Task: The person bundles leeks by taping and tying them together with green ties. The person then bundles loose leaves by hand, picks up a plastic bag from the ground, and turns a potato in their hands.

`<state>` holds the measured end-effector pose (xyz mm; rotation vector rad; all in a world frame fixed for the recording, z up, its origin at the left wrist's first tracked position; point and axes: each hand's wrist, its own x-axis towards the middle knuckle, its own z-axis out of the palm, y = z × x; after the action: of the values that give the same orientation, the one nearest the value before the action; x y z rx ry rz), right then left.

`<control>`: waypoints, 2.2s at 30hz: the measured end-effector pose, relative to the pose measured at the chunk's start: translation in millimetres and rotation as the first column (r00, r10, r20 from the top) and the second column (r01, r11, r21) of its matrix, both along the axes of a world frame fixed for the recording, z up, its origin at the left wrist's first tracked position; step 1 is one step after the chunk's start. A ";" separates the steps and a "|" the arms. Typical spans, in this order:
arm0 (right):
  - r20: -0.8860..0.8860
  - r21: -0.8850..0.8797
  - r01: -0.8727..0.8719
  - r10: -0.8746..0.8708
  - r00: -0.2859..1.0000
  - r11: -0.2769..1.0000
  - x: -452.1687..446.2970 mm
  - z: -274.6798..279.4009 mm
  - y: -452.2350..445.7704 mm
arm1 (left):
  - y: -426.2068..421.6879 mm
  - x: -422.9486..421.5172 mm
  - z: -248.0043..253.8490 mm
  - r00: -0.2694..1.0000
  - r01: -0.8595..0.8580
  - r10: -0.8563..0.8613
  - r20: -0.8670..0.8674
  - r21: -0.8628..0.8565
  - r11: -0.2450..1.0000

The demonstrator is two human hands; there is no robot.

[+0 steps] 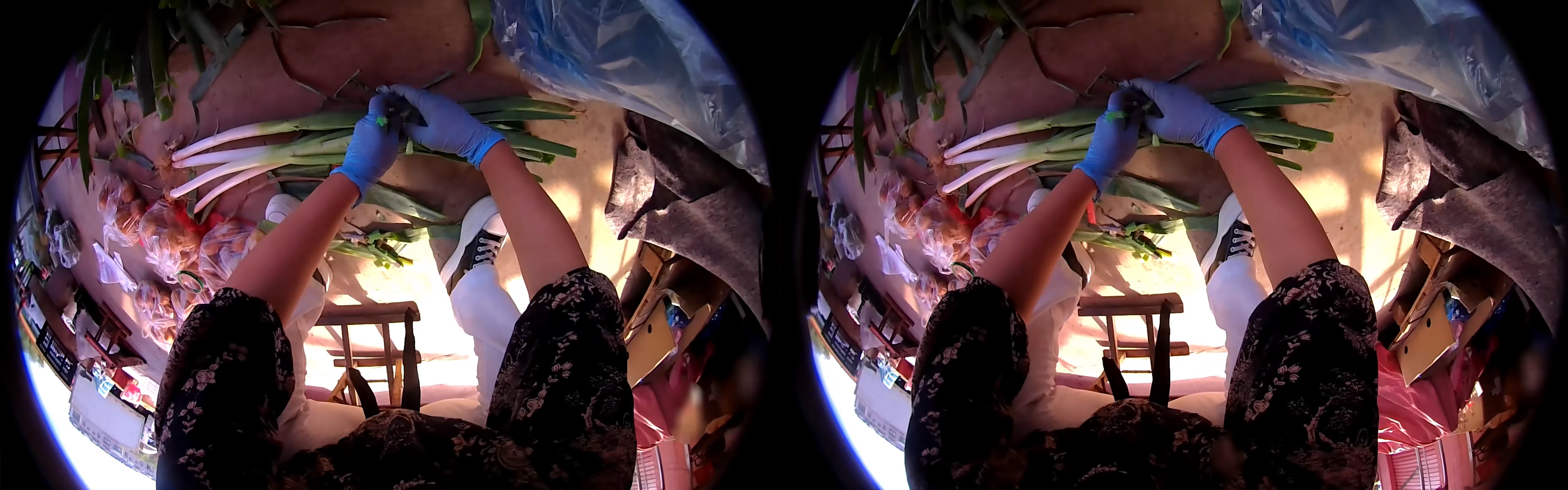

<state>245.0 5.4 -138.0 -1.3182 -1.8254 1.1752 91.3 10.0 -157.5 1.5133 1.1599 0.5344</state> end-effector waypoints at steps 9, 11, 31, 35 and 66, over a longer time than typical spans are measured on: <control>0.093 -0.258 0.376 -0.365 0.926 0.890 -1.2 0.9 -21.0 | 0.2 -3.6 -25.1 0.993 -0.017 0.017 0.116 -0.003 1.000; 0.079 -0.260 0.439 -0.434 0.897 0.860 -6.2 1.7 -19.6 | -3.1 0.7 -12.3 0.993 -0.087 0.089 0.081 -0.027 0.996; 0.120 -0.384 0.158 -0.121 0.985 0.909 12.4 -15.3 -13.8 | -1.2 -1.4 11.4 0.987 0.070 -0.027 -0.158 0.273 0.959; 0.035 -0.457 0.123 -0.121 0.992 0.881 15.6 -27.1 -13.7 | -5.6 3.3 19.3 0.967 0.115 -0.034 -0.251 0.319 0.941; 0.689 0.081 0.262 -0.244 0.682 0.962 -6.4 8.3 -13.4 | 7.6 -85.4 81.3 0.749 0.605 -0.516 -0.414 0.111 0.789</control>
<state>238.7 -7.9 -129.8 -2.1612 -2.0053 0.5628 5.9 17.6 -76.1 2.1352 0.8440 -0.0392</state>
